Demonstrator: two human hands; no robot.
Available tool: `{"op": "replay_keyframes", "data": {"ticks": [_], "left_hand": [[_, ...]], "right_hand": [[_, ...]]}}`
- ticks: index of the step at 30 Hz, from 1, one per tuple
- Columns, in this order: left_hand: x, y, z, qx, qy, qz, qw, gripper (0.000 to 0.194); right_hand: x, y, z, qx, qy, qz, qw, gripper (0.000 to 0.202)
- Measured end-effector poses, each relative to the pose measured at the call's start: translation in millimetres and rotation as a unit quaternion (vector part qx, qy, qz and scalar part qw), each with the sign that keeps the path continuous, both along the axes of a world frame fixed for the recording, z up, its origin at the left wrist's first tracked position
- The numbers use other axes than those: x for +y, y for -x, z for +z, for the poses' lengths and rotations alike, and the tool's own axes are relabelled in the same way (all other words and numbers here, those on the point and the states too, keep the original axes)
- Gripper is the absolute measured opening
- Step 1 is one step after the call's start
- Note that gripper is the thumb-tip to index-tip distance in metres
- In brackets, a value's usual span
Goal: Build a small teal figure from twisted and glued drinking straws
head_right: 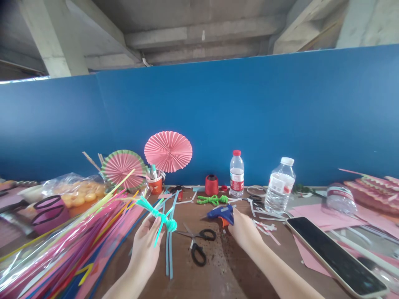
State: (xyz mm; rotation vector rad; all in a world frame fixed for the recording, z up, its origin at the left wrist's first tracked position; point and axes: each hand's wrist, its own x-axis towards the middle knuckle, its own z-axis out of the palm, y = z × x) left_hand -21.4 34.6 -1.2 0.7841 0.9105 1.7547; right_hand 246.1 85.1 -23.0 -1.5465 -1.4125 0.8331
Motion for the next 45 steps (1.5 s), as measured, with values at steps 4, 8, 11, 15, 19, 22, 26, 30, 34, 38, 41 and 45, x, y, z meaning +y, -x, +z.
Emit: {"op": "replay_keyframes", "data": {"ticks": [4, 8, 11, 15, 19, 22, 26, 30, 34, 38, 41, 45], "left_hand": [[-1.0, -0.6, 1.0, 0.010, 0.001, 0.001, 1.000, 0.025], [-0.4, -0.2, 0.1, 0.004, 0.003, -0.002, 1.000, 0.026], [0.6, 0.0, -0.1, 0.004, 0.005, -0.003, 1.000, 0.024], [1.7, 0.1, -0.3, 0.025, 0.000, -0.014, 1.000, 0.024], [2.4, 0.0, -2.5, 0.030, 0.009, -0.016, 0.999, 0.022], [1.4, -0.4, -3.7, 0.022, 0.023, -0.035, 0.999, 0.020], [-1.3, -1.5, -2.5, 0.019, 0.032, -0.054, 0.998, 0.017], [-2.5, -2.3, -1.1, 0.022, 0.039, -0.052, 0.998, 0.017], [-1.8, -2.3, -1.9, 0.019, 0.030, -0.058, 0.998, 0.016], [-1.2, -2.3, -3.1, 0.016, 0.022, -0.057, 0.998, 0.015], [-2.0, -2.2, -3.6, 0.023, 0.026, -0.056, 0.998, 0.017], [-1.9, -1.4, -5.0, 0.023, 0.032, -0.071, 0.997, 0.017]], "right_hand": [[5.7, -2.4, 4.0, 0.090, 0.024, 0.004, 0.996, 0.017], [3.7, 0.8, 7.8, 0.234, 0.080, 0.055, 0.967, 0.013], [-1.9, 3.1, 12.4, 0.329, 0.120, 0.107, 0.931, 0.015], [-7.3, 4.4, 17.9, 0.411, 0.140, 0.159, 0.886, 0.014], [-10.1, 5.3, 23.6, 0.487, 0.165, 0.200, 0.834, 0.022], [-12.4, 5.7, 28.2, 0.531, 0.194, 0.218, 0.796, 0.030], [-15.5, 6.0, 30.3, 0.540, 0.198, 0.236, 0.784, 0.040], [-17.8, 10.6, 27.7, 0.490, 0.157, 0.217, 0.830, 0.033], [-18.1, 20.1, 22.9, 0.381, 0.087, 0.140, 0.910, 0.019], [-15.0, 25.2, 16.1, 0.345, 0.066, 0.110, 0.930, 0.019], [-12.6, 24.3, 11.9, 0.333, 0.050, 0.094, 0.937, 0.019], [-11.9, 22.6, 11.4, 0.353, 0.058, 0.103, 0.928, 0.012]]}}
